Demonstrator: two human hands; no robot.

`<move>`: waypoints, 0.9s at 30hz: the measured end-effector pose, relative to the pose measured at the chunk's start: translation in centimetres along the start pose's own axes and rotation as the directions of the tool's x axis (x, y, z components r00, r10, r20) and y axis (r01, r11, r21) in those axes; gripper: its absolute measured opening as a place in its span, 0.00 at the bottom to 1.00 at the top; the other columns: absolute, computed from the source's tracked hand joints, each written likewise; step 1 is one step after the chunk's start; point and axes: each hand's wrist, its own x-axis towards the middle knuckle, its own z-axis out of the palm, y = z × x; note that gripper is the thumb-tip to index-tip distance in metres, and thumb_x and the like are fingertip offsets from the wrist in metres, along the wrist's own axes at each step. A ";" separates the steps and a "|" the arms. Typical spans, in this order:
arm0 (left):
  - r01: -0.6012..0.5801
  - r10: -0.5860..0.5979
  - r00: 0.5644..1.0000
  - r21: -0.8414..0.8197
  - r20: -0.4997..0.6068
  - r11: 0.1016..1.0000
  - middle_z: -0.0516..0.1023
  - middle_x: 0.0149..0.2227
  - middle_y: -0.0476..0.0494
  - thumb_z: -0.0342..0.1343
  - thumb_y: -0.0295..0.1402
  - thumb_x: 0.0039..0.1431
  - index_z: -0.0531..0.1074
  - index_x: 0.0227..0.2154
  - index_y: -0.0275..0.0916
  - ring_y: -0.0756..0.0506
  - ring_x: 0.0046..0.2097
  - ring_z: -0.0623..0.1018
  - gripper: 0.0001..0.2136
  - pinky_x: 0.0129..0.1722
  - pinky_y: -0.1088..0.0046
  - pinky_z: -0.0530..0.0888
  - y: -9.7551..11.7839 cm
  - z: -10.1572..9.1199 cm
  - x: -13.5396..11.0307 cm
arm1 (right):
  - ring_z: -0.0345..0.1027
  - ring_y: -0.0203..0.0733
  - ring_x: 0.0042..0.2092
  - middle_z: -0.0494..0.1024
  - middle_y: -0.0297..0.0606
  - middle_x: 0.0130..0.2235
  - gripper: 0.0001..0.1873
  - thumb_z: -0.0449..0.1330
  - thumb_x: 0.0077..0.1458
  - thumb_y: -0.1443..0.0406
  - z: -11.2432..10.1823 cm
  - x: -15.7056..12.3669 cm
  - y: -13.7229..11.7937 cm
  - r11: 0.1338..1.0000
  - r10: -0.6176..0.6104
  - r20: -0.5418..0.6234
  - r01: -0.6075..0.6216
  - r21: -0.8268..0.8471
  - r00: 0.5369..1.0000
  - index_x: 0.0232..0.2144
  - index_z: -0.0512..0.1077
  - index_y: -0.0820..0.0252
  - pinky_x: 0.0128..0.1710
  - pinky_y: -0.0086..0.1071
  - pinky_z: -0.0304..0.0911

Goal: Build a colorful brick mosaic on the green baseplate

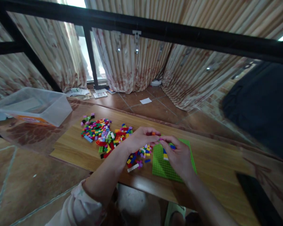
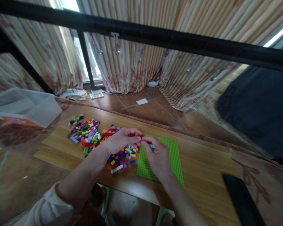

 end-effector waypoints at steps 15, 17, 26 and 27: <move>0.050 -0.081 0.969 -0.137 -0.233 0.989 0.74 0.26 0.49 0.66 0.29 0.40 0.75 0.30 0.33 0.54 0.27 0.73 0.11 0.27 0.80 0.68 -1.0 1.5 1.3 | 0.71 0.40 0.30 0.78 0.35 0.26 0.13 0.64 0.45 0.56 -8.0 -1.9 8.3 0.937 0.342 -0.209 -0.315 0.150 0.916 0.30 0.77 0.60 0.35 0.36 0.68; 0.039 -0.076 0.959 -0.140 -0.275 0.989 0.74 0.25 0.48 0.67 0.29 0.40 0.75 0.30 0.33 0.54 0.27 0.73 0.11 0.26 0.80 0.68 -0.9 1.2 1.5 | 0.73 0.42 0.34 0.80 0.37 0.31 0.13 0.62 0.48 0.57 -8.5 -1.7 8.8 0.951 0.310 -0.164 -0.304 0.061 0.936 0.32 0.78 0.59 0.38 0.37 0.68; 0.089 -0.108 0.946 -0.077 -0.305 0.993 0.74 0.24 0.49 0.66 0.30 0.40 0.75 0.30 0.33 0.54 0.26 0.73 0.12 0.28 0.80 0.69 -1.9 1.4 2.0 | 0.74 0.43 0.40 0.80 0.37 0.37 0.11 0.55 0.57 0.63 -7.3 -2.6 8.1 0.945 0.184 0.138 -0.137 -0.297 0.973 0.32 0.78 0.56 0.44 0.36 0.66; 0.090 -0.107 0.946 -0.068 -0.306 0.994 0.74 0.25 0.49 0.66 0.30 0.41 0.75 0.30 0.33 0.54 0.26 0.73 0.12 0.28 0.79 0.69 -2.0 1.4 2.1 | 0.73 0.42 0.40 0.80 0.37 0.37 0.10 0.55 0.57 0.63 -7.3 -2.6 8.1 0.939 0.186 0.159 -0.127 -0.320 0.970 0.32 0.77 0.56 0.44 0.36 0.65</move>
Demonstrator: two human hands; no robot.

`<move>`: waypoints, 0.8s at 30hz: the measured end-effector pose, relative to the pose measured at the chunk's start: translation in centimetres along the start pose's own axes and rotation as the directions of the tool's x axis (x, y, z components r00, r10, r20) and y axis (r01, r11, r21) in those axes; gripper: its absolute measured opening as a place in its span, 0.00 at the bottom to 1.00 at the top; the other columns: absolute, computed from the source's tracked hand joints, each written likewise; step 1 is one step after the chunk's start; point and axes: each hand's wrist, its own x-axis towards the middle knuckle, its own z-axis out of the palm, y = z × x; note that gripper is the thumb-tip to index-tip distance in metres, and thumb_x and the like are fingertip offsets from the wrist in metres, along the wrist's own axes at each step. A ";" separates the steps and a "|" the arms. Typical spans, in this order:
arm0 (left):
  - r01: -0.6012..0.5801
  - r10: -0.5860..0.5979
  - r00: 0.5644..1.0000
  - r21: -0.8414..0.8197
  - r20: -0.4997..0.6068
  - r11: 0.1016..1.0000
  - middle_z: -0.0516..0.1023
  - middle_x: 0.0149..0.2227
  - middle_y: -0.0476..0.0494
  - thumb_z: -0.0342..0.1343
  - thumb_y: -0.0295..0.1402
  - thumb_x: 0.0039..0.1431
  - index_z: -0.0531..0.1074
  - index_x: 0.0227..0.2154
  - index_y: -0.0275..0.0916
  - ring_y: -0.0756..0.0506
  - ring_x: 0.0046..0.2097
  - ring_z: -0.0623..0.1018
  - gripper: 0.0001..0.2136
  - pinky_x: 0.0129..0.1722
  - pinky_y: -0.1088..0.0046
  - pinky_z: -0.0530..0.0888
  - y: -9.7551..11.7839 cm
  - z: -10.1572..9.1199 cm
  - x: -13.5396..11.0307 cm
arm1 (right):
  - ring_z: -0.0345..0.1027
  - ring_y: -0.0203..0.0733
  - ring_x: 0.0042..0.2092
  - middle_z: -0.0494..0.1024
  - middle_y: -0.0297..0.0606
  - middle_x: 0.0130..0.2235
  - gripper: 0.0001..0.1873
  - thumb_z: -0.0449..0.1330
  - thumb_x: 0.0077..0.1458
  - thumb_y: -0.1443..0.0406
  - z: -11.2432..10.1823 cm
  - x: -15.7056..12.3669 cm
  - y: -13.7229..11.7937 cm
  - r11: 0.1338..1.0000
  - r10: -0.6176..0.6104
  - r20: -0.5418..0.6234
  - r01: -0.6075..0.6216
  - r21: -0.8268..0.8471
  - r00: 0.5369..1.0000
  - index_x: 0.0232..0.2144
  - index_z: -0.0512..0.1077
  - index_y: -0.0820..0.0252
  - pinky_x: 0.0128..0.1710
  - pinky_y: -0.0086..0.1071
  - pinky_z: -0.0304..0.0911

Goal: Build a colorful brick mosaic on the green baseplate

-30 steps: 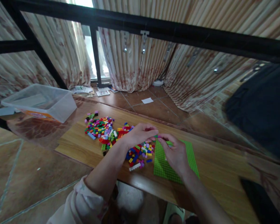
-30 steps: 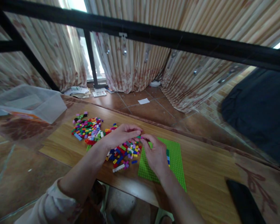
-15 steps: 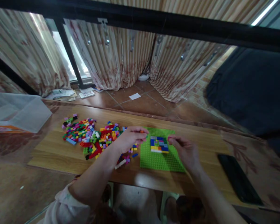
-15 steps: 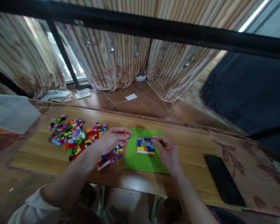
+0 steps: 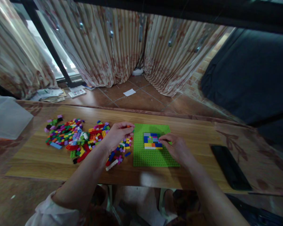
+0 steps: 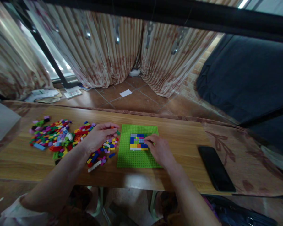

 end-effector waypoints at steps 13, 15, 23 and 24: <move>-0.001 0.001 1.000 0.054 -0.005 0.999 0.75 0.26 0.49 0.66 0.31 0.42 0.75 0.30 0.34 0.54 0.26 0.73 0.11 0.27 0.79 0.69 -0.1 0.1 0.1 | 0.70 0.41 0.38 0.77 0.39 0.36 0.11 0.54 0.60 0.66 0.6 0.5 0.0 0.963 -0.113 0.131 0.141 -0.231 0.985 0.32 0.76 0.58 0.41 0.34 0.64; 0.002 -0.002 1.000 0.052 -0.006 0.999 0.75 0.26 0.49 0.66 0.31 0.42 0.75 0.30 0.34 0.54 0.26 0.73 0.11 0.27 0.79 0.69 -0.1 0.1 0.1 | 0.69 0.41 0.38 0.76 0.40 0.36 0.11 0.54 0.60 0.67 0.9 0.5 0.1 0.946 -0.140 0.136 0.173 -0.276 0.981 0.32 0.77 0.58 0.41 0.34 0.64; -0.007 0.008 1.000 0.054 -0.005 0.999 0.75 0.26 0.49 0.65 0.30 0.43 0.75 0.31 0.34 0.54 0.26 0.73 0.11 0.29 0.79 0.69 -0.1 0.0 -0.1 | 0.71 0.40 0.39 0.77 0.39 0.38 0.12 0.53 0.60 0.66 0.5 0.4 -0.2 0.968 -0.116 0.141 0.143 -0.204 0.983 0.35 0.78 0.58 0.42 0.33 0.64; -0.012 0.012 1.000 0.055 -0.004 0.998 0.75 0.26 0.49 0.65 0.30 0.43 0.75 0.31 0.34 0.54 0.27 0.73 0.11 0.29 0.79 0.69 0.0 0.0 -0.1 | 0.71 0.40 0.39 0.78 0.39 0.38 0.12 0.53 0.60 0.66 0.4 0.4 -0.2 0.976 -0.092 0.119 0.113 -0.185 0.989 0.35 0.77 0.58 0.42 0.33 0.64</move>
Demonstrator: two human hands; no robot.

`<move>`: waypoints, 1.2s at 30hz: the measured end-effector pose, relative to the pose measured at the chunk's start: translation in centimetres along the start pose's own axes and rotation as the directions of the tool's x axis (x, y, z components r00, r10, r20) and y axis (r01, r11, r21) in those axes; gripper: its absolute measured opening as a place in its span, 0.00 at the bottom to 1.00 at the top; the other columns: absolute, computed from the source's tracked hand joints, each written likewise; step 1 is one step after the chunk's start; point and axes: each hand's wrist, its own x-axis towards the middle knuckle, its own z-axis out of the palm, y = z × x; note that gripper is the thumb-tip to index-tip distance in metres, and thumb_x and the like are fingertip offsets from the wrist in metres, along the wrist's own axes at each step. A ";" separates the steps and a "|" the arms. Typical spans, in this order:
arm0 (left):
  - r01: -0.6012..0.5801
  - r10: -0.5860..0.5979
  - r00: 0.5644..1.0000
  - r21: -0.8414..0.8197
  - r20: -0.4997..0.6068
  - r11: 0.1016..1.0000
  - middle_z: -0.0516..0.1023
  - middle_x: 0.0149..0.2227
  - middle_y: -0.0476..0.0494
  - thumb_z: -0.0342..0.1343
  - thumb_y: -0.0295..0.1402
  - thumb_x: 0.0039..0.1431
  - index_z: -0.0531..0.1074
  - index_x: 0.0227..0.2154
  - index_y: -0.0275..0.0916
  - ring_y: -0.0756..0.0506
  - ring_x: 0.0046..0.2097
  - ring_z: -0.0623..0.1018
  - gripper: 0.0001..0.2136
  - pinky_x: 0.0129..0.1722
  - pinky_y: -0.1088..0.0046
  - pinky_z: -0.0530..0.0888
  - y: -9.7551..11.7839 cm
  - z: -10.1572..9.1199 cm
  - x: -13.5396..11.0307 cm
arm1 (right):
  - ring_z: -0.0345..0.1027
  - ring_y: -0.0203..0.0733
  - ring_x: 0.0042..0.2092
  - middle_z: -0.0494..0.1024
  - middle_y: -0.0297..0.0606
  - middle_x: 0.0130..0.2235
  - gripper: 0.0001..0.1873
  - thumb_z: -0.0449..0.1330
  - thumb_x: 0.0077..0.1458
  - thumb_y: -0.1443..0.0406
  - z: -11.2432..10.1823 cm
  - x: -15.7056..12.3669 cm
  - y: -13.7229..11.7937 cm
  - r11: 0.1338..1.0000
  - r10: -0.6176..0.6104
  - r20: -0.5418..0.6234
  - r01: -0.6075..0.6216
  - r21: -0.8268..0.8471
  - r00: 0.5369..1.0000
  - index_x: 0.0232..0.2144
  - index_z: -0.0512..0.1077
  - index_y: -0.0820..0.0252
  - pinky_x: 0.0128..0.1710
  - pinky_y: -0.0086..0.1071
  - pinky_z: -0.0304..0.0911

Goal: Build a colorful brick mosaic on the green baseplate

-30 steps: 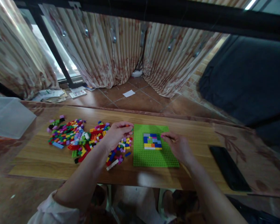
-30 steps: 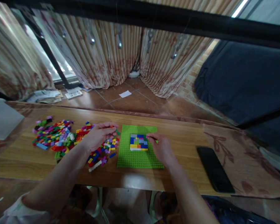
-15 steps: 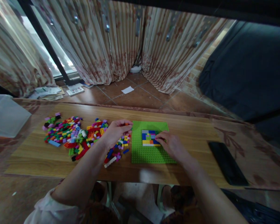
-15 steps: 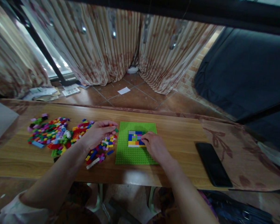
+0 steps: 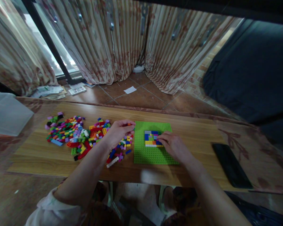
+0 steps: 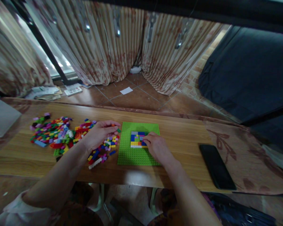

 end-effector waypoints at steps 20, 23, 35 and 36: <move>-0.030 0.030 1.000 0.020 0.008 0.999 0.74 0.24 0.50 0.64 0.29 0.44 0.74 0.31 0.34 0.54 0.25 0.72 0.09 0.26 0.79 0.67 0.2 0.0 -0.1 | 0.71 0.42 0.34 0.77 0.44 0.39 0.17 0.60 0.53 0.61 1.5 0.2 0.4 0.935 0.329 -0.118 -0.306 0.181 0.937 0.44 0.73 0.62 0.38 0.38 0.67; -0.035 0.035 0.999 0.024 0.005 0.999 0.74 0.24 0.49 0.65 0.30 0.44 0.74 0.31 0.33 0.54 0.25 0.72 0.10 0.26 0.79 0.67 0.1 0.0 -0.1 | 0.71 0.42 0.34 0.77 0.43 0.38 0.18 0.61 0.52 0.61 1.6 0.2 0.4 0.929 0.342 -0.119 -0.317 0.189 0.932 0.45 0.73 0.63 0.38 0.37 0.67; -0.037 0.037 0.999 0.021 0.005 0.999 0.75 0.24 0.49 0.65 0.30 0.44 0.74 0.31 0.34 0.53 0.26 0.73 0.10 0.26 0.78 0.67 0.0 -0.1 -0.1 | 0.71 0.42 0.34 0.77 0.41 0.36 0.18 0.63 0.50 0.60 1.9 0.2 0.5 0.939 0.325 -0.157 -0.299 0.171 0.933 0.44 0.73 0.61 0.37 0.37 0.67; -0.037 0.037 0.999 0.021 0.006 0.999 0.75 0.24 0.49 0.65 0.30 0.44 0.74 0.31 0.34 0.53 0.26 0.73 0.10 0.26 0.78 0.67 0.0 -0.1 0.0 | 0.71 0.42 0.35 0.77 0.41 0.36 0.18 0.63 0.50 0.60 1.9 0.2 0.5 0.938 0.327 -0.158 -0.300 0.171 0.932 0.43 0.73 0.61 0.37 0.37 0.67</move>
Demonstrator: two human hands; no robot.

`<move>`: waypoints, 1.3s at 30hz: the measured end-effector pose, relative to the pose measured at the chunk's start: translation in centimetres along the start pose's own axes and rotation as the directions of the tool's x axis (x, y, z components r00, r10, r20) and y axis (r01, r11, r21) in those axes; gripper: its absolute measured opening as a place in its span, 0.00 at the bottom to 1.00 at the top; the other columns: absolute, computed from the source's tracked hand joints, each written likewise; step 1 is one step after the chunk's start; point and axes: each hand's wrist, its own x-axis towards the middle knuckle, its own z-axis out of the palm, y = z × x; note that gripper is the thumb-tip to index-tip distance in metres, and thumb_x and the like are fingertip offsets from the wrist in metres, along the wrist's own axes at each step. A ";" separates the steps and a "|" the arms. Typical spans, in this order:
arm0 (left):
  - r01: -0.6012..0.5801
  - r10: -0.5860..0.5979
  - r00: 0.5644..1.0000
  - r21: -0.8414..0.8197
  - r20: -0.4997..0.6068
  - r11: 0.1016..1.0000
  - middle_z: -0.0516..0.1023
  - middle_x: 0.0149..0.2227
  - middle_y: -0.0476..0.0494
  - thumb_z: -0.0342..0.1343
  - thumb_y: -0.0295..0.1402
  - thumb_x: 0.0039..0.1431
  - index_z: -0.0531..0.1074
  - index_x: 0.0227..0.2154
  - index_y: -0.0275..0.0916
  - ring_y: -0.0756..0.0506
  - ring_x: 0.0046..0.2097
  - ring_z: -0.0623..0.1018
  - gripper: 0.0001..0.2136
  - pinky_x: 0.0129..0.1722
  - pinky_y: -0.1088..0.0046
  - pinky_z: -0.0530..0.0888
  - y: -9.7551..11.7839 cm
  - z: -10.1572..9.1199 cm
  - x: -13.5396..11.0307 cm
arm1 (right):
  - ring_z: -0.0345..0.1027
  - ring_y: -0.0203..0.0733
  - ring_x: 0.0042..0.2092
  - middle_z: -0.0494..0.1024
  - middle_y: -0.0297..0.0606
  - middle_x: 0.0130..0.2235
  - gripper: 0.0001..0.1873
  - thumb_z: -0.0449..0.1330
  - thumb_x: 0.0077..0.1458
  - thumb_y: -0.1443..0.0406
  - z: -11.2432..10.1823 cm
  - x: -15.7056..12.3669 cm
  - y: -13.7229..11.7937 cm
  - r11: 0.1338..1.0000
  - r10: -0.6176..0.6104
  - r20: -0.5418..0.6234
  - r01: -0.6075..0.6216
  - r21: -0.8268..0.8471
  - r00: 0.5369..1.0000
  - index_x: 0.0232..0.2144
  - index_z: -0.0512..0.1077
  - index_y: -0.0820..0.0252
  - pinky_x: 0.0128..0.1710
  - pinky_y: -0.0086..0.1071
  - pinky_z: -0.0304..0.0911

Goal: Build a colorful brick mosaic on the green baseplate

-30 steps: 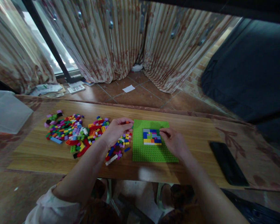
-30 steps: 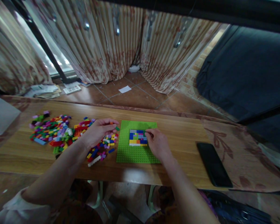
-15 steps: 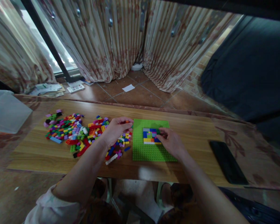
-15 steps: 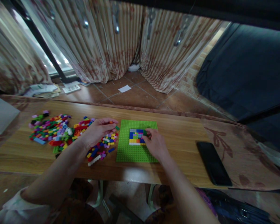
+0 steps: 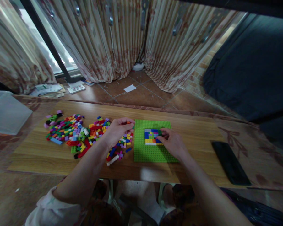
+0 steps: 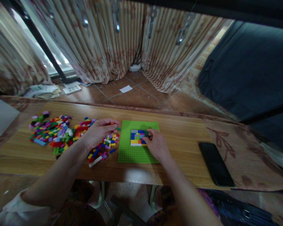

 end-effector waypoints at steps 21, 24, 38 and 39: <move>0.012 -0.012 1.000 0.018 -0.001 1.000 0.75 0.25 0.48 0.65 0.31 0.44 0.75 0.31 0.34 0.52 0.27 0.74 0.11 0.28 0.78 0.69 -0.1 0.0 0.0 | 0.71 0.41 0.34 0.77 0.40 0.35 0.20 0.64 0.47 0.60 0.2 0.2 -0.5 0.999 0.038 -0.007 -0.038 0.006 0.999 0.43 0.73 0.61 0.36 0.36 0.67; 0.018 -0.018 1.000 0.018 -0.004 1.000 0.75 0.25 0.49 0.65 0.30 0.44 0.74 0.31 0.34 0.53 0.26 0.74 0.10 0.27 0.78 0.69 -0.1 0.1 0.0 | 0.71 0.41 0.33 0.77 0.39 0.34 0.20 0.65 0.47 0.61 0.1 0.3 -0.6 0.998 0.064 0.013 -0.064 0.020 0.998 0.43 0.74 0.62 0.35 0.35 0.67; 0.024 -0.024 1.000 0.017 -0.005 1.000 0.75 0.25 0.49 0.65 0.31 0.42 0.74 0.31 0.34 0.52 0.27 0.74 0.11 0.28 0.78 0.69 -0.1 0.2 0.1 | 0.71 0.40 0.33 0.77 0.39 0.34 0.19 0.64 0.48 0.63 -0.2 0.3 -0.6 0.996 0.074 0.038 -0.076 0.053 0.997 0.44 0.74 0.63 0.37 0.36 0.67; 0.025 -0.025 1.000 0.020 -0.004 0.999 0.75 0.25 0.49 0.65 0.31 0.43 0.74 0.31 0.34 0.52 0.27 0.74 0.11 0.28 0.78 0.69 -0.1 0.2 0.1 | 0.71 0.40 0.33 0.77 0.39 0.34 0.20 0.65 0.48 0.63 -0.2 0.3 -0.6 0.996 0.073 0.035 -0.075 0.055 0.997 0.44 0.74 0.63 0.36 0.35 0.67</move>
